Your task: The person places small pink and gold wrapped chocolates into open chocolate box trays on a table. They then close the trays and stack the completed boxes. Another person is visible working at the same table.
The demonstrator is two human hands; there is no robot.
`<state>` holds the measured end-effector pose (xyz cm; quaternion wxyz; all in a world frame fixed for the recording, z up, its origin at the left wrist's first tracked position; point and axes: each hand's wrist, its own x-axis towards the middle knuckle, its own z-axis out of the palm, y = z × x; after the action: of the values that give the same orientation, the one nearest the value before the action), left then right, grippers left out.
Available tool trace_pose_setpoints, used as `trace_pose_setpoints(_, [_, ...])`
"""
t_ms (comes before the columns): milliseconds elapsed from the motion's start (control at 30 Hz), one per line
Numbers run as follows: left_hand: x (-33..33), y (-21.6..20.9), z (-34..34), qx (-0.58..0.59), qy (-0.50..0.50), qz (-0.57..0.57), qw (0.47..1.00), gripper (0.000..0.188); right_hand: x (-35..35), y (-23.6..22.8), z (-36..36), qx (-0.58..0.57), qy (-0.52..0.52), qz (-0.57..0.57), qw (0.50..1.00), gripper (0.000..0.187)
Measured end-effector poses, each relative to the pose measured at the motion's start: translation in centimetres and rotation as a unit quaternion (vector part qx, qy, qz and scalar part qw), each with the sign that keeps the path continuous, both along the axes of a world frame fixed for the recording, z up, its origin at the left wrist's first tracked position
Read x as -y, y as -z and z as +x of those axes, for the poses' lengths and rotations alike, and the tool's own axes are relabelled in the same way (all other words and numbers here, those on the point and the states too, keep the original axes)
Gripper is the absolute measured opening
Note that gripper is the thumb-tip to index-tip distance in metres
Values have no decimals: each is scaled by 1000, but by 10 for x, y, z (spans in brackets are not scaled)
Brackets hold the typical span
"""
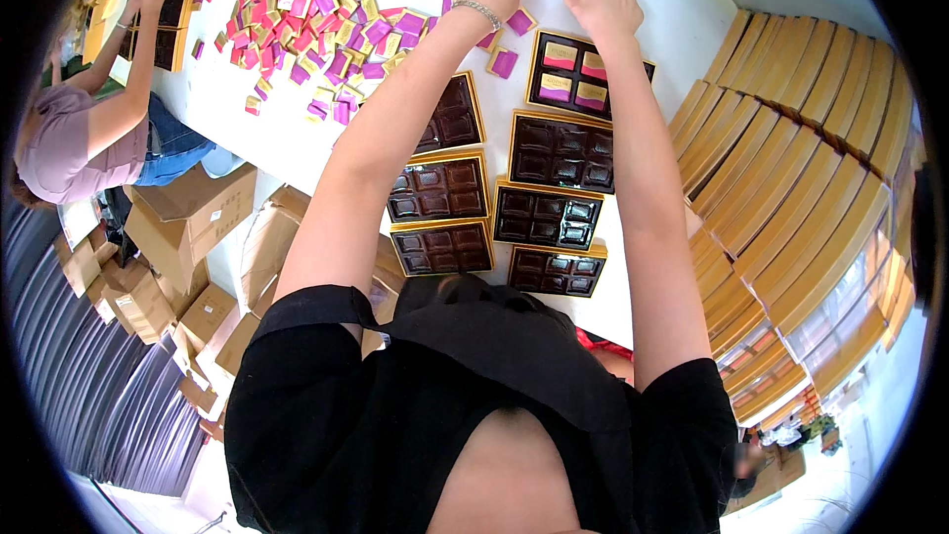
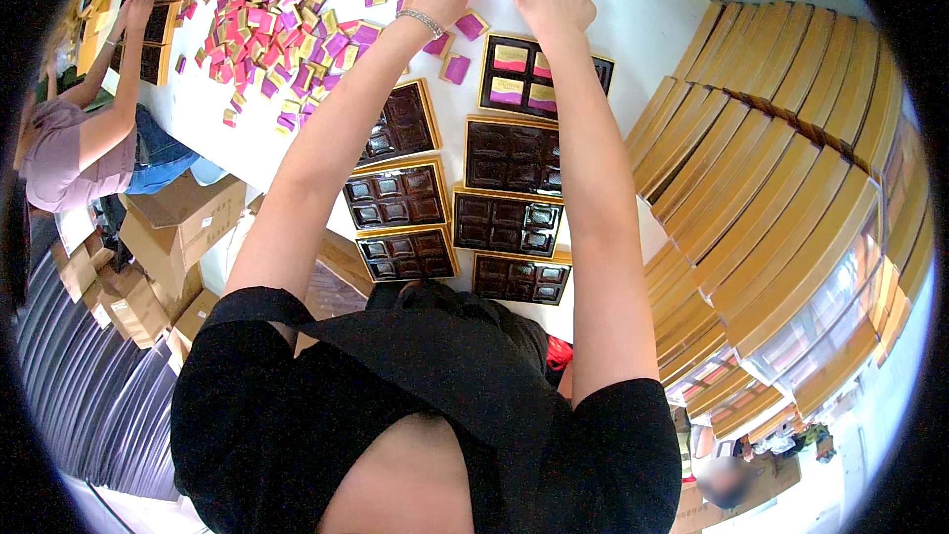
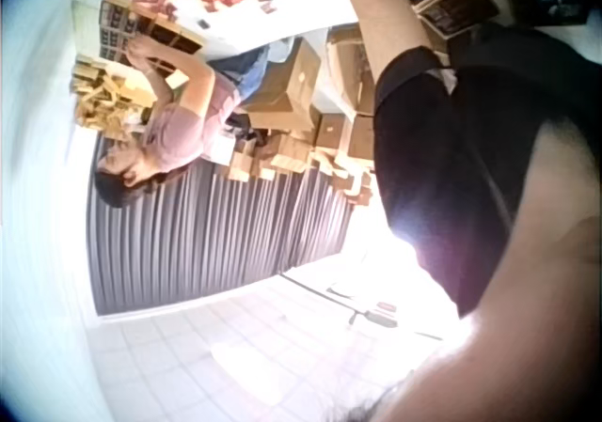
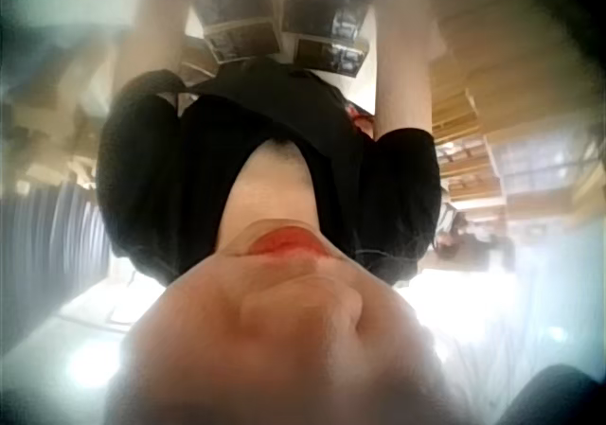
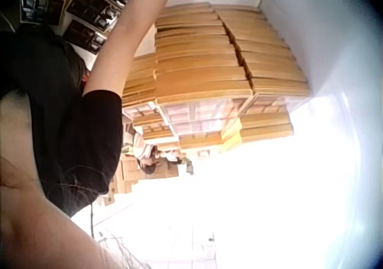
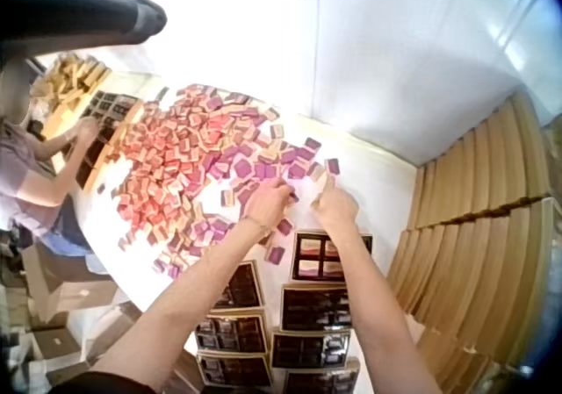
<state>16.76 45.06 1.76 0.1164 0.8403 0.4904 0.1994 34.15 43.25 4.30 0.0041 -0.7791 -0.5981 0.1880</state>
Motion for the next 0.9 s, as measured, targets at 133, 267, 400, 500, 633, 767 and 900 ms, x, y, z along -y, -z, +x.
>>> trace_pose_setpoints(133, [18,-5,-7,45,-18,29,998,21,44,-13,44,-59,104,94,988,47])
trace_pose_setpoints(267, [47,3,-35,7,-86,71,994,26,112,-25,58,-17,206,87,975,49])
trace_pose_setpoints(400, [27,10,-57,-81,-185,50,978,54,129,-20,42,26,192,15,981,49])
trace_pose_setpoints(500, [7,7,-55,-254,-146,-28,956,68,129,-51,19,50,206,16,977,47])
trace_pose_setpoints(633, [6,6,-31,-231,-48,-28,971,72,165,-3,41,30,-58,220,973,54])
trace_pose_setpoints(767, [2,13,-41,-165,20,-1,986,69,178,-1,39,13,-85,95,992,67])
trace_pose_setpoints(900, [-13,-27,-91,-181,-155,-38,970,66,164,-28,25,132,-72,5,989,64])
